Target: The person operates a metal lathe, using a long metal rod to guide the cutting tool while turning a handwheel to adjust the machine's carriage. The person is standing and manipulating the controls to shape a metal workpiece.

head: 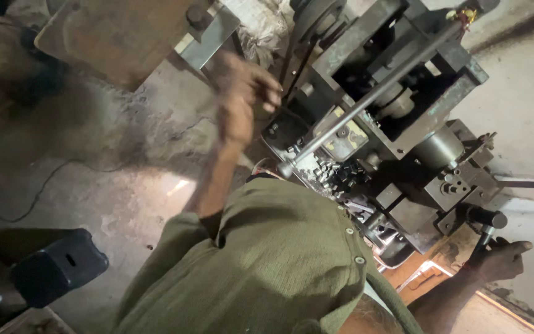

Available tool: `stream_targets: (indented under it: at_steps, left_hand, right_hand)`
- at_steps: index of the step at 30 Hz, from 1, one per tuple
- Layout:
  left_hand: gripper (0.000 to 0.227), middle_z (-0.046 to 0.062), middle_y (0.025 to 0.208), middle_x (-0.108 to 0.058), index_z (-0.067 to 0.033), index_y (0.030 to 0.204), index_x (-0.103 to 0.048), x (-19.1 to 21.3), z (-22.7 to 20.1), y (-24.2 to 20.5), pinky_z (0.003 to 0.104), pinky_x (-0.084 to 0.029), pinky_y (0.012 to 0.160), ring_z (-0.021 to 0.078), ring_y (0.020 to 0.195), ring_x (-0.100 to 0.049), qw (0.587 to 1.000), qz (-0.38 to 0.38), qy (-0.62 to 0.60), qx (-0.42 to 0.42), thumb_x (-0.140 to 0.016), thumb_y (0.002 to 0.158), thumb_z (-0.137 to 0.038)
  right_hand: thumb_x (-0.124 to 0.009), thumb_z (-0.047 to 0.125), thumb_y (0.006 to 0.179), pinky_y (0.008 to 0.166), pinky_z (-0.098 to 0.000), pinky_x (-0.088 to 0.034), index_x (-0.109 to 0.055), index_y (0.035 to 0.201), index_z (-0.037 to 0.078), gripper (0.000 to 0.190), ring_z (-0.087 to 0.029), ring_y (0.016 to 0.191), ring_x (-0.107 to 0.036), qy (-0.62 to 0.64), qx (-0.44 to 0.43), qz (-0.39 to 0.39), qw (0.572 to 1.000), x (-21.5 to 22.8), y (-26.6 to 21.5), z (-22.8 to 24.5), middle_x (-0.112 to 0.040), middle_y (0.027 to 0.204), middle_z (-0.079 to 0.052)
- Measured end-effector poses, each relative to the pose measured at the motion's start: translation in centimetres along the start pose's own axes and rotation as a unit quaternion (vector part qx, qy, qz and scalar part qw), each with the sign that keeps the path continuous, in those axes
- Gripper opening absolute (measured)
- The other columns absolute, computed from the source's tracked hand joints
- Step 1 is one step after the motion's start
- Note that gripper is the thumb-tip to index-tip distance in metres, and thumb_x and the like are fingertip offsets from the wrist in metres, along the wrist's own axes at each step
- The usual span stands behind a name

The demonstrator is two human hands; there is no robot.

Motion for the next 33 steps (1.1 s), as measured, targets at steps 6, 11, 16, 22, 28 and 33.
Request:
stream_targets:
  at_steps: [6, 11, 16, 22, 28, 33]
  left_hand:
    - [0.101, 0.031, 0.138, -0.058, 0.0026, 0.153, -0.030, -7.2, 0.2, -4.8, 0.052, -0.049, 0.096, 0.0371, 0.122, -0.057, 0.811, 0.225, 0.519, -0.148, -0.078, 0.082, -0.052]
    - [0.107, 0.031, 0.126, -0.059, -0.0023, 0.165, 0.007, -8.3, 0.8, -5.1, 0.041, -0.060, 0.080, 0.0355, 0.098, -0.065, 0.795, 0.331, 0.508, -0.032, -0.064, 0.085, -0.005]
    - [0.111, 0.021, 0.103, -0.065, -0.0104, 0.164, 0.018, -7.5, 0.4, -4.3, 0.042, -0.058, 0.055, 0.0302, 0.069, -0.067, 0.750, 0.424, 0.453, 0.229, -0.065, 0.090, -0.005]
    - [0.115, 0.024, 0.119, -0.063, -0.0143, 0.162, 0.014, -6.5, 0.8, -3.9, 0.042, -0.061, 0.066, 0.0293, 0.074, -0.071, 0.855, 0.412, 0.281, 0.144, -0.067, 0.081, 0.003]
    - [0.106, 0.028, 0.102, -0.067, -0.0172, 0.165, 0.015, -6.1, -0.5, -3.2, 0.043, -0.058, 0.068, 0.0297, 0.072, -0.070, 0.783, 0.439, 0.308, 0.316, -0.059, 0.092, 0.003]
    - [0.113, 0.029, 0.151, -0.039, -0.0155, 0.164, 0.013, -6.1, 0.8, -2.7, 0.037, -0.059, 0.060, 0.0233, 0.070, -0.066, 0.838, 0.429, 0.248, 0.227, -0.063, 0.083, 0.004]
  right_hand:
    - [-0.034, 0.069, 0.108, 0.064, -0.0421, -0.060, -0.077, 0.085, -0.004, 0.088, -0.028, 0.071, -0.074, -0.194, -0.010, -0.054, 0.980, 0.2, -1.1, 1.3, -0.078, 0.079, -0.014]
    - [-0.028, 0.069, 0.111, 0.067, -0.0539, -0.049, -0.077, 0.079, -0.002, 0.092, -0.036, 0.071, -0.067, -0.329, -0.018, -0.045, 0.943, -0.4, -1.5, 2.4, -0.074, 0.076, -0.016]
    - [-0.041, 0.066, 0.108, 0.056, -0.0531, -0.051, -0.062, 0.139, -0.017, 0.091, -0.043, 0.058, -0.063, -0.537, 0.266, 0.030, 0.800, -1.2, -2.5, 5.1, -0.067, 0.067, -0.023]
    - [-0.036, 0.062, 0.112, 0.070, -0.0462, -0.053, -0.069, 0.087, -0.009, 0.082, -0.031, 0.062, -0.063, -0.320, 0.027, -0.017, 0.947, -1.8, -2.4, 5.1, -0.066, 0.066, -0.015]
    - [-0.038, 0.073, 0.109, 0.057, -0.0484, -0.046, -0.069, 0.078, -0.009, 0.092, -0.027, 0.057, -0.059, -0.301, 0.013, -0.045, 0.953, -2.9, -2.9, 5.6, -0.064, 0.063, -0.013]
    - [-0.039, 0.081, 0.107, 0.050, -0.0477, -0.044, -0.068, 0.069, -0.006, 0.099, -0.024, 0.053, -0.059, -0.327, -0.039, -0.090, 0.940, -2.4, -2.3, 5.6, -0.063, 0.059, -0.010]
Point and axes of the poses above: each hand's wrist, its own y-axis towards the middle knuckle, its own x-axis out of the back of the hand, z = x × y, the point moved 3 cm from there along y, towards the middle knuckle
